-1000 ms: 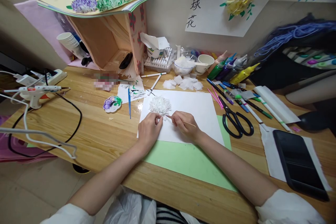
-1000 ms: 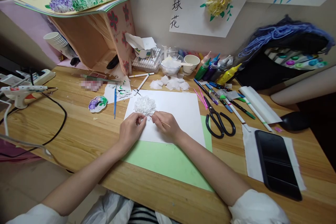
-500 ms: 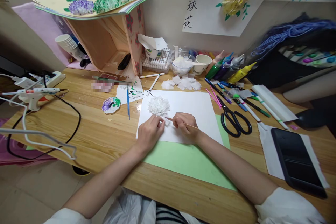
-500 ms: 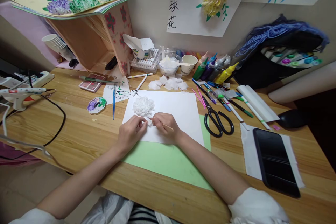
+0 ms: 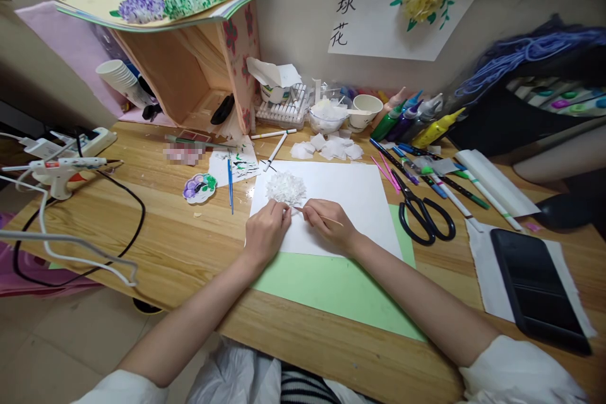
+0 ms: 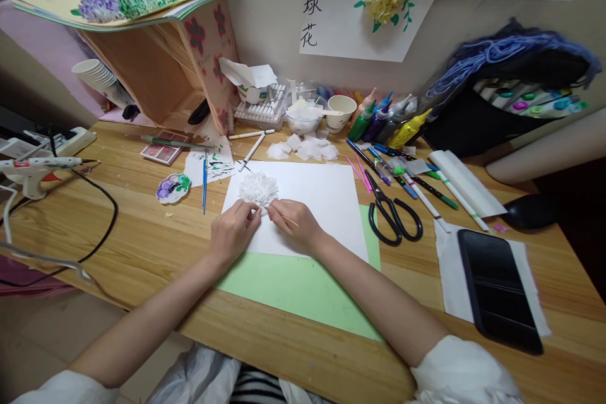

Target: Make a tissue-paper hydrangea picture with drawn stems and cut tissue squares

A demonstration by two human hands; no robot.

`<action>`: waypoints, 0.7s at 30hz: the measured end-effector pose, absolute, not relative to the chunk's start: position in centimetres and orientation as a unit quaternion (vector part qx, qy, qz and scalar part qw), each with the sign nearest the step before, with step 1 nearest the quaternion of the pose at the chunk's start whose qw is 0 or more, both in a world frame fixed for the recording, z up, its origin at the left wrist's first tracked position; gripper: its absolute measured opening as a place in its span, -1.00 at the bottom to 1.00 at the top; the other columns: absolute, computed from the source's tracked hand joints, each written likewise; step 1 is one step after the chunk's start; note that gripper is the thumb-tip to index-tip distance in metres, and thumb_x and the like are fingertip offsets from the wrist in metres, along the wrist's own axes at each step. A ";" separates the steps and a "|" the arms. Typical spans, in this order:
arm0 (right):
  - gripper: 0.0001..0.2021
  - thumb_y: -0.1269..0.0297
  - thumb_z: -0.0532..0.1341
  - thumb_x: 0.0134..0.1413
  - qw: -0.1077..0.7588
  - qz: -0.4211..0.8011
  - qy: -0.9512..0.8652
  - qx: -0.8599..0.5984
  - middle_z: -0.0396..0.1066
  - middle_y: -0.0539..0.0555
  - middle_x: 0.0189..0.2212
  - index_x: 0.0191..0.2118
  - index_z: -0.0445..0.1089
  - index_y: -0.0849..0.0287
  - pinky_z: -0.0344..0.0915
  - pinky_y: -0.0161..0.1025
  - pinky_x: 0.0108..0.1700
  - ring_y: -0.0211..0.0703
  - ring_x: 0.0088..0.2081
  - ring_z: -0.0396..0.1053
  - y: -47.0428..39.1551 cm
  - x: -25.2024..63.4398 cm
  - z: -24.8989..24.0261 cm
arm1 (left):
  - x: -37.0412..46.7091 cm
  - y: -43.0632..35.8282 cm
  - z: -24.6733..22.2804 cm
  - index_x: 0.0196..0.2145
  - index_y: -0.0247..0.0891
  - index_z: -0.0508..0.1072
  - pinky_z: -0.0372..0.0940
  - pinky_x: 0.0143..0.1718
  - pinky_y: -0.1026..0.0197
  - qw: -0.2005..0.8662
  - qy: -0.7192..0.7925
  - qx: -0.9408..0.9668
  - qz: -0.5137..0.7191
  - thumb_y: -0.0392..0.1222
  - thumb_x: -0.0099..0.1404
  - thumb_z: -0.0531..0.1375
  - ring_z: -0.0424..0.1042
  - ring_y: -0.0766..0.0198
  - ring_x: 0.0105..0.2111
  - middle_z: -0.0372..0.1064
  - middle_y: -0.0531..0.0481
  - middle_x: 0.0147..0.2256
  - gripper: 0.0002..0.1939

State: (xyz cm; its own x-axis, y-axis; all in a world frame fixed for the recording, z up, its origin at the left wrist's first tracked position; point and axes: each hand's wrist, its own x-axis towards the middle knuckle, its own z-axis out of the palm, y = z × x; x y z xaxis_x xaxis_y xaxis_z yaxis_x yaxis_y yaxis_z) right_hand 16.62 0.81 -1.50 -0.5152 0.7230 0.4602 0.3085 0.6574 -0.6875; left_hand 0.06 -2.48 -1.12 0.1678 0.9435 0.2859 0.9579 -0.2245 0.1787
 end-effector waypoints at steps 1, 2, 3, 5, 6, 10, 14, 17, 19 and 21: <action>-0.71 0.30 -0.10 0.28 0.381 0.275 -0.826 -0.312 0.18 -0.04 -0.62 -0.49 0.14 0.11 0.15 -0.29 -0.44 -0.27 -0.56 0.18 0.8 16.6 -1.5 | 0.1 -2.4 -1.1 -0.36 -0.22 0.42 0.03 -0.47 0.26 0.020 -0.624 -0.762 -0.172 -0.16 0.34 0.00 0.33 0.33 -0.47 0.39 0.02 -0.44 -0.76; -0.71 0.31 -0.10 0.28 0.381 0.276 -0.826 -0.310 0.18 -0.04 -0.62 -0.49 0.14 0.11 0.15 -0.29 -0.44 -0.27 -0.56 0.18 0.8 16.6 -1.5 | 0.1 -2.3 -1.2 -0.36 -0.22 0.42 0.02 -0.47 0.26 0.019 -0.626 -0.760 -0.175 -0.16 0.34 0.00 0.33 0.33 -0.47 0.39 0.01 -0.44 -0.76; -0.71 0.31 -0.09 0.28 0.384 0.275 -0.826 -0.307 0.18 -0.04 -0.62 -0.49 0.14 0.11 0.14 -0.29 -0.44 -0.27 -0.56 0.18 0.7 16.7 -1.5 | 0.1 -2.3 -1.2 -0.36 -0.23 0.42 0.02 -0.47 0.26 0.018 -0.627 -0.758 -0.178 -0.16 0.34 0.00 0.33 0.33 -0.46 0.39 0.01 -0.43 -0.76; -0.71 0.32 -0.10 0.28 0.396 0.269 -0.825 -0.300 0.18 -0.04 -0.61 -0.49 0.14 0.12 0.14 -0.29 -0.44 -0.27 -0.56 0.17 0.6 16.8 -1.5 | 0.1 -2.2 -1.2 -0.35 -0.23 0.42 0.02 -0.47 0.26 0.014 -0.627 -0.758 -0.182 -0.16 0.34 0.00 0.33 0.33 -0.46 0.39 0.01 -0.43 -0.77; -0.71 0.33 -0.10 0.28 0.403 0.265 -0.824 -0.298 0.18 -0.03 -0.62 -0.49 0.14 0.12 0.13 -0.29 -0.44 -0.27 -0.56 0.17 0.5 16.8 -1.5 | 0.1 -2.2 -1.3 -0.35 -0.23 0.42 0.02 -0.47 0.25 0.013 -0.626 -0.758 -0.183 -0.16 0.34 0.00 0.33 0.33 -0.46 0.39 0.01 -0.43 -0.77; -0.69 0.32 -0.12 0.29 0.405 0.255 -0.824 -0.303 0.18 -0.03 -0.62 -0.49 0.15 0.12 0.14 -0.29 -0.43 -0.27 -0.56 0.17 0.5 16.8 -1.5 | 0.0 -2.3 -1.4 -0.36 -0.23 0.42 0.02 -0.46 0.25 0.015 -0.621 -0.761 -0.187 -0.16 0.34 0.00 0.33 0.33 -0.46 0.39 0.01 -0.43 -0.76; -0.69 0.29 -0.11 0.28 0.373 0.258 -0.837 -0.308 0.18 -0.03 -0.62 -0.49 0.14 0.12 0.14 -0.28 -0.44 -0.25 -0.55 0.18 0.8 16.6 -1.8 | -0.1 -2.6 -1.2 -0.37 -0.23 0.43 0.03 -0.46 0.26 0.030 -0.611 -0.768 -0.190 -0.15 0.35 -0.02 0.33 0.34 -0.48 0.38 0.01 -0.46 -0.73; -0.70 0.30 -0.12 0.28 0.376 0.249 -0.840 -0.301 0.19 -0.01 -0.62 -0.50 0.13 0.12 0.13 -0.27 -0.45 -0.24 -0.56 0.18 0.7 16.7 -1.9 | -0.1 -2.9 -0.9 -0.38 -0.22 0.43 0.05 -0.46 0.27 0.044 -0.583 -0.790 -0.187 -0.15 0.36 -0.03 0.32 0.36 -0.49 0.38 0.02 -0.48 -0.72; -0.69 0.31 -0.12 0.27 0.385 0.242 -0.840 -0.297 0.19 -0.01 -0.63 -0.51 0.13 0.11 0.12 -0.26 -0.46 -0.24 -0.56 0.18 0.6 16.9 -1.9 | -0.2 -3.1 -0.7 -0.36 -0.21 0.43 0.06 -0.45 0.27 0.043 -0.567 -0.803 -0.180 -0.15 0.36 -0.04 0.32 0.37 -0.48 0.38 0.03 -0.48 -0.71; -0.69 0.30 -0.13 0.27 0.392 0.235 -0.839 -0.295 0.20 0.00 -0.63 -0.51 0.13 0.11 0.12 -0.26 -0.46 -0.23 -0.56 0.18 0.3 17.1 -1.8 | -0.2 -3.1 -0.7 -0.35 -0.20 0.43 0.06 -0.44 0.28 0.039 -0.568 -0.804 -0.170 -0.14 0.36 -0.05 0.32 0.37 -0.48 0.38 0.03 -0.48 -0.71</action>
